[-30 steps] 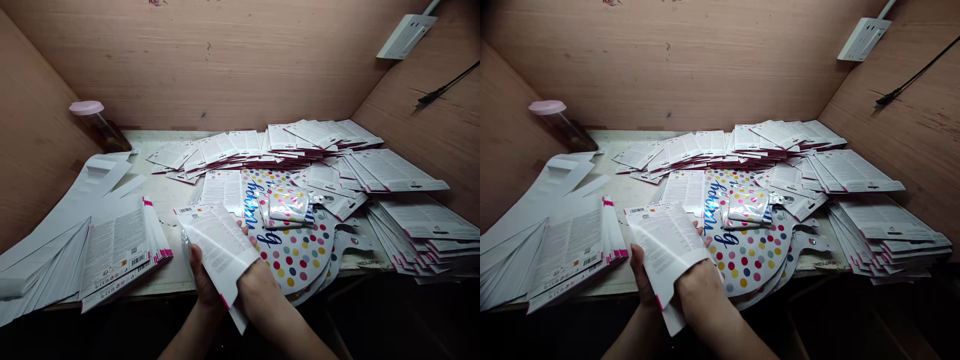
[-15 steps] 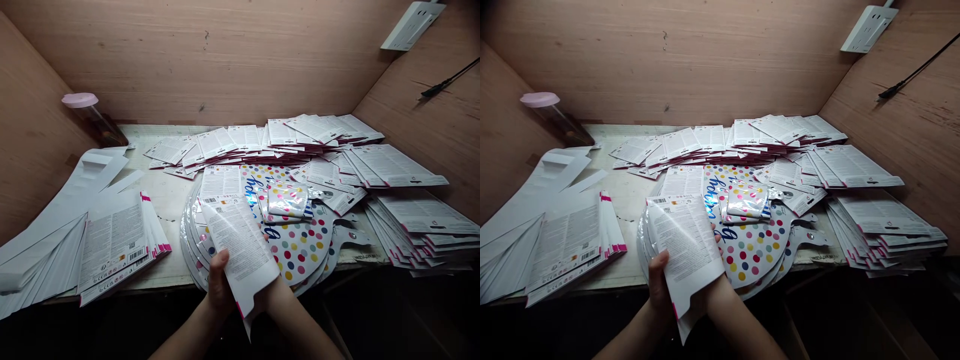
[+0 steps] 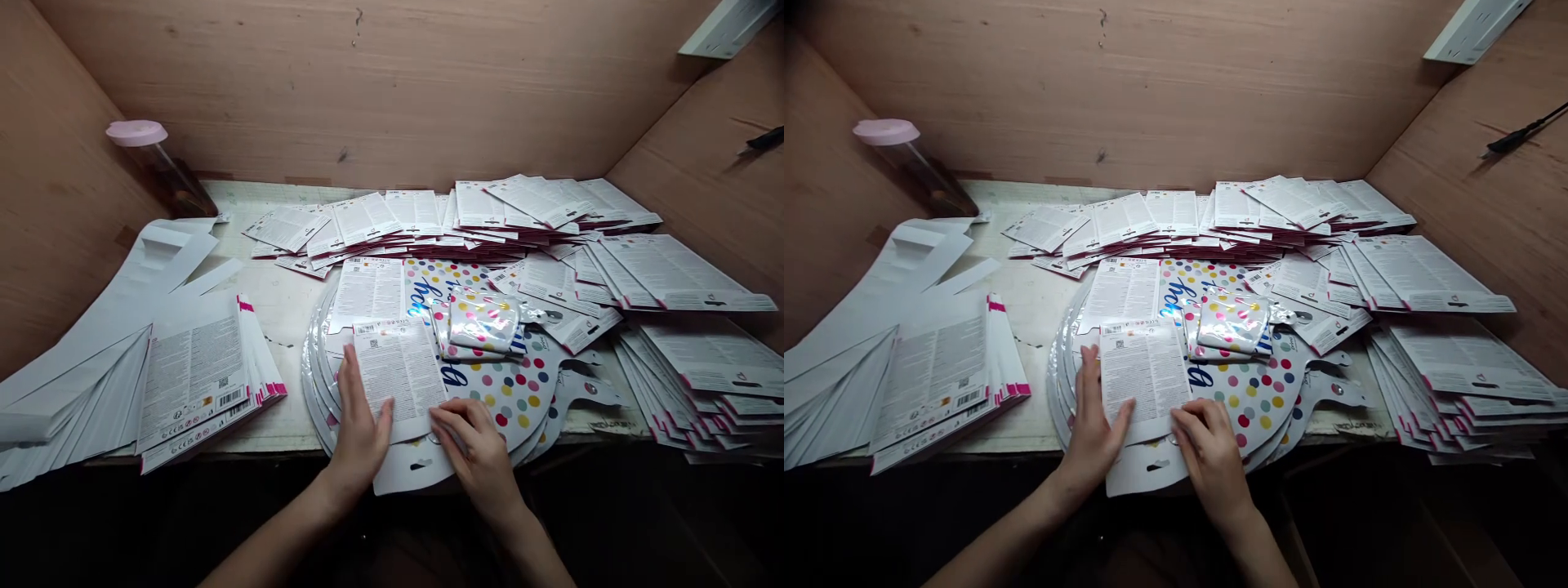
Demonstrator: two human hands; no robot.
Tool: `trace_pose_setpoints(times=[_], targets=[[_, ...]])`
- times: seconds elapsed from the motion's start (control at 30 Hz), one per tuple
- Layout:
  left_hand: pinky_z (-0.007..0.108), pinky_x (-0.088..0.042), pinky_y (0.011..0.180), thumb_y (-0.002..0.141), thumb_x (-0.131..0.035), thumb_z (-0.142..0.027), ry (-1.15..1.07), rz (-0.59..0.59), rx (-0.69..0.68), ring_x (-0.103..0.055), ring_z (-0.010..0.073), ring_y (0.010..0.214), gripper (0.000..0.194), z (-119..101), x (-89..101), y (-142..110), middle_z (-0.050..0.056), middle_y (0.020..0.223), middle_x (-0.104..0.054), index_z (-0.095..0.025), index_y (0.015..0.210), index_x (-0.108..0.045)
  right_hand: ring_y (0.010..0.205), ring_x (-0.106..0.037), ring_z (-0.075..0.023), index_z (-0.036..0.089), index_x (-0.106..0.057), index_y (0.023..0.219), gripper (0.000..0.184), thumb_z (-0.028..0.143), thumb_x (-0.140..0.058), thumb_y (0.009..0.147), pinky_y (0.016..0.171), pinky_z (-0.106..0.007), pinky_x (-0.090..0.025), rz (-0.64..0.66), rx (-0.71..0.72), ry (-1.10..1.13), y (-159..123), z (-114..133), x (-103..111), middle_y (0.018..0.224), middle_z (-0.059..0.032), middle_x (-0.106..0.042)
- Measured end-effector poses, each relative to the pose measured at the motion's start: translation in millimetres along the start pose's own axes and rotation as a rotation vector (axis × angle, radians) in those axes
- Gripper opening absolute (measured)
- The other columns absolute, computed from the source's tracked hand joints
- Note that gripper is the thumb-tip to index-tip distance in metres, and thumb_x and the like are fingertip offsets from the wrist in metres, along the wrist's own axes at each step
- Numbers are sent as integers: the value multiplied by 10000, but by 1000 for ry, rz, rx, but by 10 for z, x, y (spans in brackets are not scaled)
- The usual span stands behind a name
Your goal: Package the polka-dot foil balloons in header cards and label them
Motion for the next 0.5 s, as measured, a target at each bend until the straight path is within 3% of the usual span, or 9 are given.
trace_pose_setpoints(times=[0.03, 0.1, 0.17, 0.2, 0.37, 0.5], targets=[[578, -86, 1202, 906, -581, -223, 171, 51, -126, -136, 310, 1491, 642, -53, -26, -53, 73, 1575, -310, -284, 1494, -332, 934, -605, -217, 216, -683, 1051, 201, 157, -538, 926, 799, -375, -564, -4, -4, -1, 8, -55, -44, 972, -82, -603], [579, -120, 1199, 929, -552, -250, 405, 273, -309, -213, 318, 1473, 535, -92, -120, -159, 66, 1527, -407, -290, 1448, -432, 922, -594, -217, 212, -688, 993, 154, 172, -560, 919, 801, -382, -551, -22, -19, -9, 1, -129, -90, 954, -76, -592], [576, -192, 1182, 929, -565, -339, 484, 495, -372, -304, 338, 1436, 540, -56, -162, -245, 81, 1496, -453, -287, 1451, -434, 915, -583, -217, 219, -690, 939, 124, 173, -577, 911, 804, -388, -536, -17, -18, -15, -19, -154, -98, 920, -65, -588], [578, -212, 1174, 909, -590, -411, 504, 550, -373, -315, 355, 1428, 605, -32, -150, -265, 95, 1508, -431, -276, 1469, -405, 906, -578, -216, 225, -691, 932, 128, 170, -577, 910, 798, -389, -530, -8, -11, -15, -26, -154, -94, 900, -59, -588], [592, -157, 1178, 689, -632, -766, 609, 643, -410, -215, 411, 1452, 1073, 26, -107, -296, 144, 1577, -277, -220, 1532, -257, 868, -562, -211, 242, -694, 939, 146, 164, -575, 909, 768, -391, -515, 52, 22, -7, -22, -127, -104, 843, -41, -595], [580, -127, 1184, 665, -606, -808, 652, 660, -436, -180, 412, 1462, 1134, 48, -129, -316, 148, 1585, -252, -209, 1544, -212, 857, -556, -216, 235, -682, 892, 108, 194, -583, 909, 754, -396, -503, 62, -8, -8, -13, -145, -147, 833, -42, -595]])
Point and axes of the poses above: each hand's wrist, its own y-axis towards the middle knuckle, its own x-axis out of the back of the hand, z = x × y, the point moved 6 cm from there along y, towards the middle knuckle
